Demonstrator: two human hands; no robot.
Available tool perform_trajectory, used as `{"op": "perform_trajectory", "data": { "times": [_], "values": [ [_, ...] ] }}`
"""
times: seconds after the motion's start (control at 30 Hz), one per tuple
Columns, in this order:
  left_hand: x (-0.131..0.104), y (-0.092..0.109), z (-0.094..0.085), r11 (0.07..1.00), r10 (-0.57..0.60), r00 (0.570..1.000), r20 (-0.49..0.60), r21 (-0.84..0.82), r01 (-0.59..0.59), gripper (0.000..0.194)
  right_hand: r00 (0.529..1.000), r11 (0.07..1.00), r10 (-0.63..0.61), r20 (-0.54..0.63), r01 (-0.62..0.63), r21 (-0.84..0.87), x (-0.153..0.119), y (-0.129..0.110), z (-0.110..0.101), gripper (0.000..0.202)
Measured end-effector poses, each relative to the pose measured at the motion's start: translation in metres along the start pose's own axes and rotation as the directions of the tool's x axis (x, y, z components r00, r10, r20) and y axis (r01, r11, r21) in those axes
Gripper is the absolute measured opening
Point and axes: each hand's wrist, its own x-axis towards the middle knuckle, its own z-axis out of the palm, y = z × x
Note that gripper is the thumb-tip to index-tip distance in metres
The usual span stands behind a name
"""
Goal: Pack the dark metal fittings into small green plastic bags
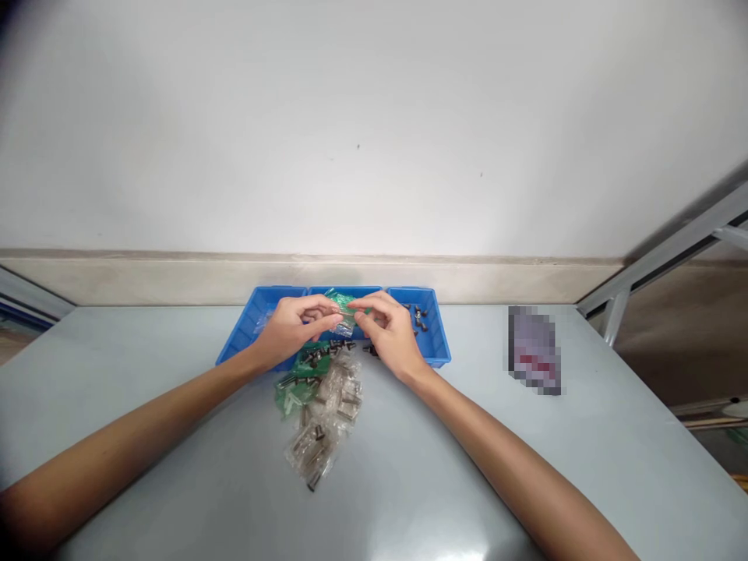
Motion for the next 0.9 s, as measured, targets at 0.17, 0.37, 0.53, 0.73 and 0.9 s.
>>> {"op": "perform_trajectory", "data": {
  "times": [0.17, 0.37, 0.53, 0.73, 0.9],
  "values": [
    [0.0004, -0.0008, 0.0001, 1.0, 0.005, 1.0, -0.008, 0.004, -0.005, 0.024, 0.999, 1.0, 0.001, -0.044, -0.001, -0.001, 0.0, 0.0021, 0.0001, 0.015],
    [0.0002, 0.0002, 0.0, 1.0, -0.001, 1.0, -0.018, 0.004, 0.001, 0.023, 0.998, 0.999, -0.005, -0.064, 0.008, 0.038, 0.0003, 0.0033, 0.0008, 0.014],
    [-0.0003, 0.0014, 0.0002, 1.0, -0.012, 1.0, -0.007, -0.013, 0.012, 0.022, 0.999, 1.0, 0.002, -0.033, -0.001, 0.028, -0.0002, 0.0019, 0.0001, 0.015],
    [0.0002, 0.0, 0.0, 1.0, -0.017, 1.0, 0.002, -0.023, 0.017, 0.024, 1.0, 0.999, -0.018, -0.019, 0.019, 0.032, -0.0007, 0.0013, 0.0003, 0.016],
    [-0.0006, 0.0003, -0.0003, 0.998, -0.026, 0.999, -0.034, -0.055, 0.024, 0.025, 0.999, 0.999, 0.024, -0.025, -0.023, 0.045, 0.0008, 0.0027, 0.0014, 0.017]
  ]
}}
